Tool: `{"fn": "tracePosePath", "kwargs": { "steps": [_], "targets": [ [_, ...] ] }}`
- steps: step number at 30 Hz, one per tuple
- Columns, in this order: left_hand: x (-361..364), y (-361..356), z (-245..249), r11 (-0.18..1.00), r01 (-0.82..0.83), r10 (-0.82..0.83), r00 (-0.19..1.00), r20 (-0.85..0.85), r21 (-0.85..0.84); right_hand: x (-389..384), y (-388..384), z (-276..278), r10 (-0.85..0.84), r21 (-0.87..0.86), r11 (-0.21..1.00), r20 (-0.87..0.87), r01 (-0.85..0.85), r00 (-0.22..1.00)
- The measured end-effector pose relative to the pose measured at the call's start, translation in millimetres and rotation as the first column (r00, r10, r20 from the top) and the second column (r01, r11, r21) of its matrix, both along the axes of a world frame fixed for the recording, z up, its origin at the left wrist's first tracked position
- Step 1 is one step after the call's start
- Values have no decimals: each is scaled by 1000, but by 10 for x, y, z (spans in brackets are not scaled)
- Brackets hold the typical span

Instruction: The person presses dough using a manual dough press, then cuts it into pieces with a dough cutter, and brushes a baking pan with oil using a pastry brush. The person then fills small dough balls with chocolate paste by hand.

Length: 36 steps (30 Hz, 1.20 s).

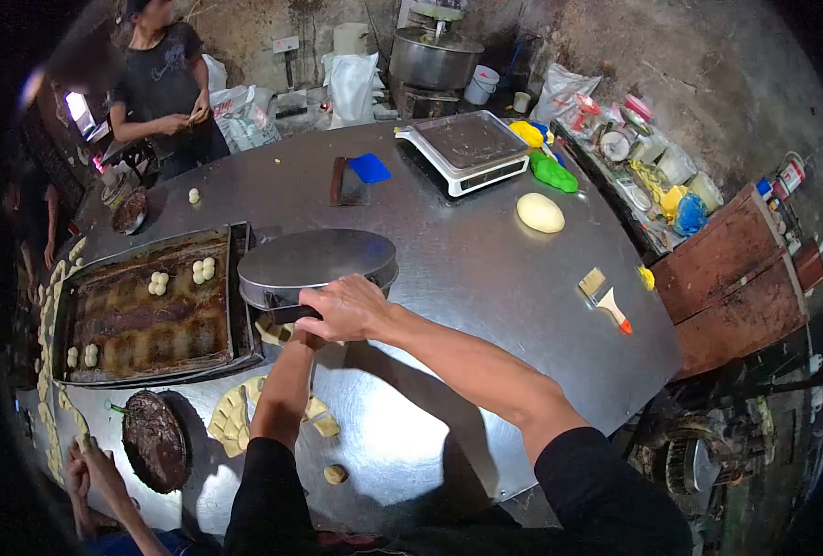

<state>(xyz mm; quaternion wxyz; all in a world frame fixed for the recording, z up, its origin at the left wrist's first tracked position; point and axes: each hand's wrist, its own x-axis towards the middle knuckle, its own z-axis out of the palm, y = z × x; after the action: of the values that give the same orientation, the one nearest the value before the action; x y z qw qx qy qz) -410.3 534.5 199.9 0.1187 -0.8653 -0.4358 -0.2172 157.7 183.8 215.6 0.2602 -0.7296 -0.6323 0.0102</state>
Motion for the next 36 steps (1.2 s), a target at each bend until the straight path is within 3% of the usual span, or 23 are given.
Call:
{"fn": "tracePosePath", "kwargs": {
  "steps": [1,3,5,6,8,9,11,12,14,16,17,18,19,20,21,22,24,29,31,32,33,35,36],
  "targets": [
    [174,-211,170,1000,-1,1,1000,2,-5,37,12,24,-14,21,1000,0,14,1000],
    [423,-617,623,935,-319,344,920,-188,151,125,31,66,-9,26,1000,2,9,1000],
    [338,-582,767,795,-482,597,730,-334,368,185,56,93,-16,8,1000,13,16,1000],
    [428,-534,732,778,-487,612,729,-307,396,169,41,158,-30,18,999,21,29,999],
    [1361,-463,293,870,-347,431,880,-199,350,236,72,226,-40,22,999,51,39,998],
    [2420,-591,-144,965,-119,148,983,-112,234,293,107,240,-50,33,998,83,47,995],
    [4891,-1207,-1080,909,416,-416,909,2,-37,421,187,299,-71,51,997,105,66,992],
    [5411,-1388,-1290,861,493,-498,867,-18,-124,465,240,387,-105,-10,994,166,108,980],
    [5859,-1449,-1538,834,466,-526,833,-172,-295,561,359,523,-188,-51,981,12,189,982],
    [5913,-1480,-1601,771,456,-546,832,-94,-444,745,463,606,-218,-30,976,-30,217,976],
    [5948,-1539,-1597,696,495,-561,827,35,-519,864,509,589,-219,-30,975,-50,218,974],
    [6006,-1632,-1633,550,608,-499,789,359,-572,924,530,604,-201,-3,979,-102,202,974],
    [6076,-1744,-1681,400,732,-359,679,641,-552,952,549,609,-187,23,981,-153,193,970],
    [6110,-1884,-1534,117,799,-106,601,793,-590,948,575,581,-176,17,983,-154,181,972],
    [6103,-1994,-1310,-158,850,190,526,829,-503,934,589,549,-195,9,980,-160,199,968],
    [6062,-2043,-1140,-152,852,202,524,827,-502,903,597,519,-214,-1,976,-165,217,963],
    [6019,-2132,-922,-625,776,515,493,701,-86,750,598,466,-250,-46,968,-164,246,954],
    [6396,-2267,-1178,-495,869,499,281,820,3,616,569,194,-247,-44,969,-103,244,964],
    [6411,-2364,-1290,-318,946,494,223,840,-64,689,579,158,-276,-50,961,-236,272,932],
    [6342,-2372,-1311,-405,901,507,364,781,-157,683,579,224,-287,-51,957,-304,285,909],
    [6255,-2377,-1338,-404,901,514,364,777,-155,722,598,279,-294,-43,953,-367,299,883],
    [6110,-2453,-1528,-346,798,301,592,747,-493,864,611,281,-239,24,964,-369,266,898],
    [6100,-2435,-1593,-225,732,169,679,715,-642,910,576,274,-252,2,961,-408,277,878]
  ]
}}
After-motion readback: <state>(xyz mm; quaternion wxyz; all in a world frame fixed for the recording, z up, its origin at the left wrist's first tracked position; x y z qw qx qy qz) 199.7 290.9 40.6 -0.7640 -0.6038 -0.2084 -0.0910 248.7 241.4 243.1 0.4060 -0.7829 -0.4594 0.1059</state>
